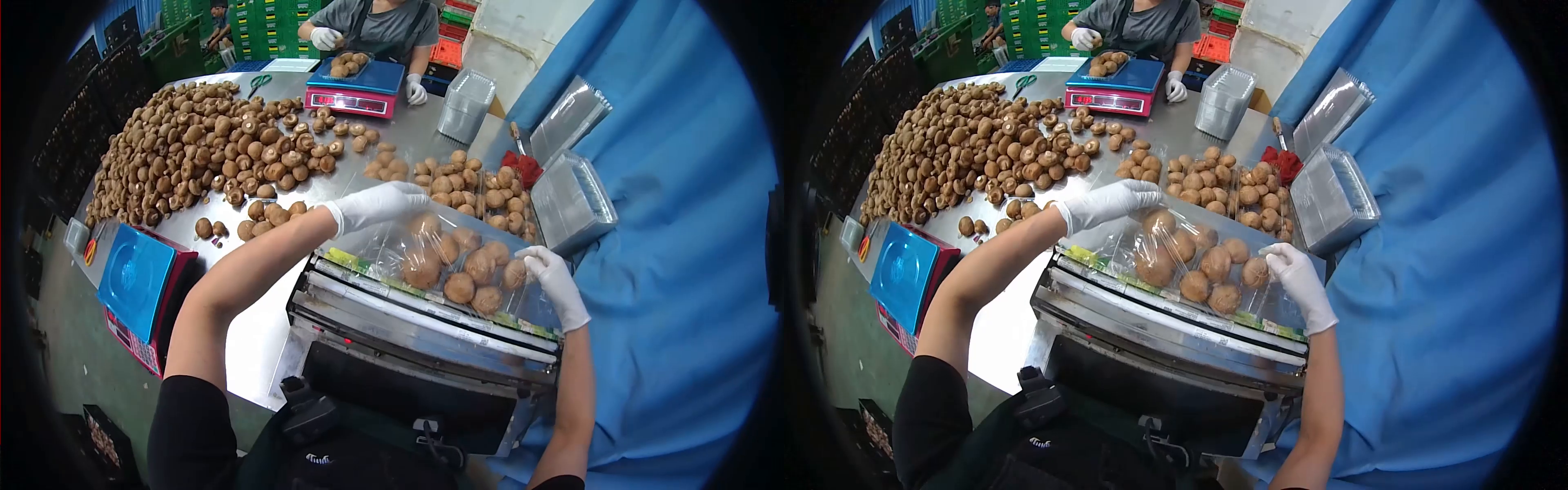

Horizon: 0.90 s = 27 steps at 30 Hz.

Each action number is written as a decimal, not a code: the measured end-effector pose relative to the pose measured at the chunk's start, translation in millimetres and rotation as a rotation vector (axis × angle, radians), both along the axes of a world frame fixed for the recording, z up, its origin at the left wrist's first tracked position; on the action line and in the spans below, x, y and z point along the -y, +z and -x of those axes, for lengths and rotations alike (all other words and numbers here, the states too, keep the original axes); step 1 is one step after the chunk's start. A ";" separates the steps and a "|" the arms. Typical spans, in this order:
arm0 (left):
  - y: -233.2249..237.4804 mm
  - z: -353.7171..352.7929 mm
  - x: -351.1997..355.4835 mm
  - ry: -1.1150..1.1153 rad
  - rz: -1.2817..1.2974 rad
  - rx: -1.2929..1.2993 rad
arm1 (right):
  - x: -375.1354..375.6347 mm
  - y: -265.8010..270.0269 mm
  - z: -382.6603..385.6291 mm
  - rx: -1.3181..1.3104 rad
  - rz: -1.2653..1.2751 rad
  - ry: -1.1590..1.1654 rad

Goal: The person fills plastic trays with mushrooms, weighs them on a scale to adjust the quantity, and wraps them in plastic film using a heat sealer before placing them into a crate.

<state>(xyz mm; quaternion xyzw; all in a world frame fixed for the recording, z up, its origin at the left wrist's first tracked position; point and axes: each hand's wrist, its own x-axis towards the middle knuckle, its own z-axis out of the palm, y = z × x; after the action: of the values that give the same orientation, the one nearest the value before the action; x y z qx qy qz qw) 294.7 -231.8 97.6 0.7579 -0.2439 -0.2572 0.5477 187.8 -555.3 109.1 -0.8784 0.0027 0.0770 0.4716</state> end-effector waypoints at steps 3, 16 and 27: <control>10.1 0.6 -2.9 0.165 -0.069 -0.312 | 12.1 -2.2 -1.1 -0.262 -0.210 -0.053; -17.9 42.1 -32.2 0.379 -0.067 -0.299 | 30.5 -16.2 23.2 0.067 0.176 0.132; -51.6 44.8 -4.9 0.571 -0.034 0.164 | -16.3 -36.6 48.3 0.057 -0.218 -0.454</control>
<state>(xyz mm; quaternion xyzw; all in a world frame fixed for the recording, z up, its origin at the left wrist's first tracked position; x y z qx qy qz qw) 250.0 -226.9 46.0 0.8233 -0.0599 -0.0348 0.5634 139.5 -539.0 72.5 -0.8010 0.1781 -0.0557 0.5688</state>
